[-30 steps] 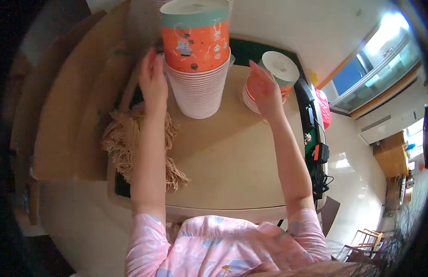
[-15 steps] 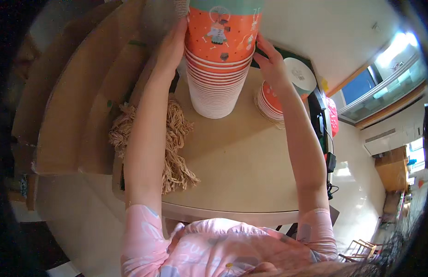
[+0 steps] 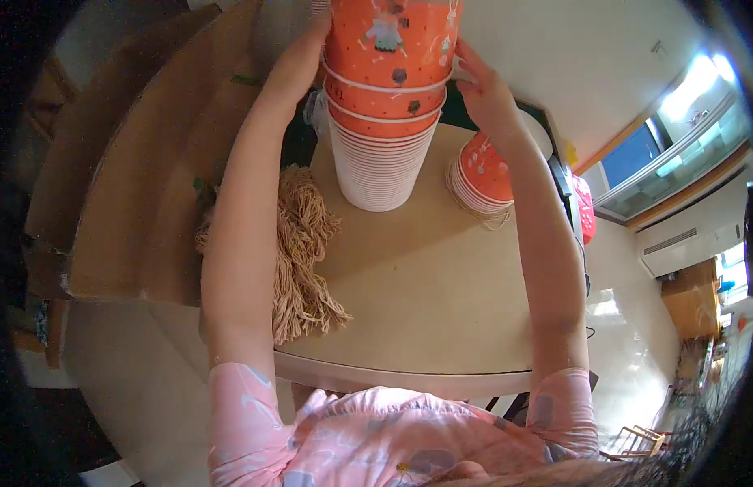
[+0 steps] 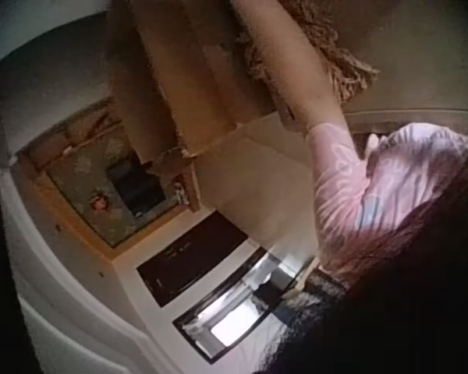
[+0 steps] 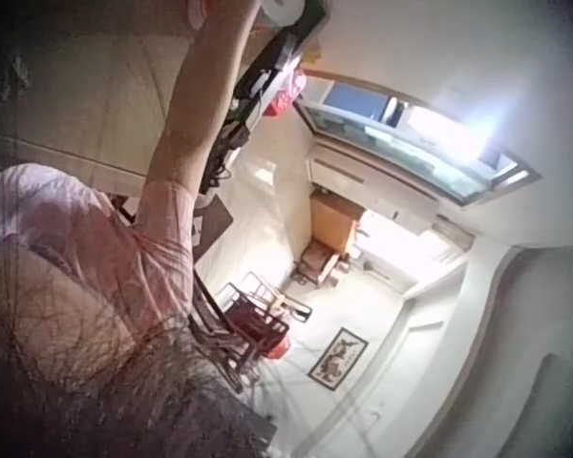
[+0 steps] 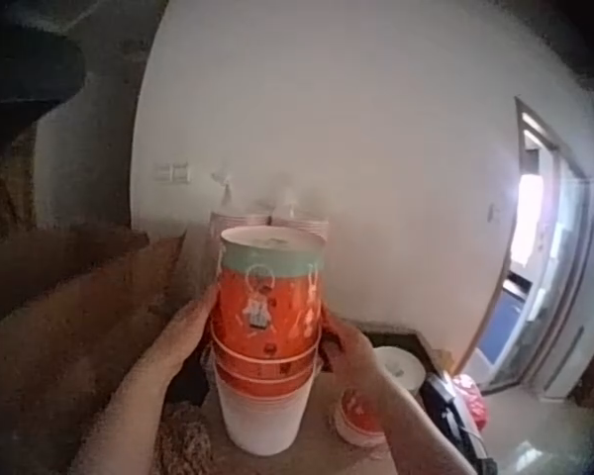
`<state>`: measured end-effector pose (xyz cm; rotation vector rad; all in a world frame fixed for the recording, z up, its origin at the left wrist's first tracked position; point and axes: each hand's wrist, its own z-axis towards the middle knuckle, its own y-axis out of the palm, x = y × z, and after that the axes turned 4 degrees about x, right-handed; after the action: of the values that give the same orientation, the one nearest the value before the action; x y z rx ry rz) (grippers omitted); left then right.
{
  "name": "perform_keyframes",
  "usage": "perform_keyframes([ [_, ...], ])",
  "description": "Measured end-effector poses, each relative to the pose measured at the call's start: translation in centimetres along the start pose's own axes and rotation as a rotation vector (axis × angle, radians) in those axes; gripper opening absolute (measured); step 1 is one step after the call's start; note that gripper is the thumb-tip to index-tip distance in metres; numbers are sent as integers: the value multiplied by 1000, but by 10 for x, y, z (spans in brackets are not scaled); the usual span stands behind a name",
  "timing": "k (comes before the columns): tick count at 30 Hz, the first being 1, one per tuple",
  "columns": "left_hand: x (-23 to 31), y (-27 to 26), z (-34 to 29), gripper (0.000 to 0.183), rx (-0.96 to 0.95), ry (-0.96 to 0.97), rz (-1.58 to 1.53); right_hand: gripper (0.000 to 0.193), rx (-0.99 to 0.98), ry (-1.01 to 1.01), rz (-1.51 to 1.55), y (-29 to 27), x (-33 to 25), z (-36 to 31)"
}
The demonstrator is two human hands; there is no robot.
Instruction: Tying string handles to decorative paper buckets while sitting at a table.
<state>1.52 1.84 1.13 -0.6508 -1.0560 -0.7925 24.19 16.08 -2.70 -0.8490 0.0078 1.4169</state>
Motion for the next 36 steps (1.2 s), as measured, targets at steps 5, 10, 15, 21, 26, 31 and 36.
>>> perform_keyframes([
  [5,16,-13,15,59,215,205,190,72,60,-107,88,-13,-42,27],
  [10,53,-23,-22,52,137,542,374,42,303,-20,75,-76,-64,32],
  [15,37,-7,-121,31,-10,209,-25,21,394,119,-65,-114,-143,-82],
  [21,-64,-50,-230,15,115,-34,367,31,-120,678,-134,-94,-122,-213],
  [26,-104,-58,-287,12,249,-141,390,34,-139,732,-132,-74,-99,-253],
  [31,-109,-63,-299,7,255,42,738,39,-85,694,-182,-61,-87,-271],
  [36,-120,-65,-283,7,309,69,928,44,142,786,22,-72,-101,-294],
])
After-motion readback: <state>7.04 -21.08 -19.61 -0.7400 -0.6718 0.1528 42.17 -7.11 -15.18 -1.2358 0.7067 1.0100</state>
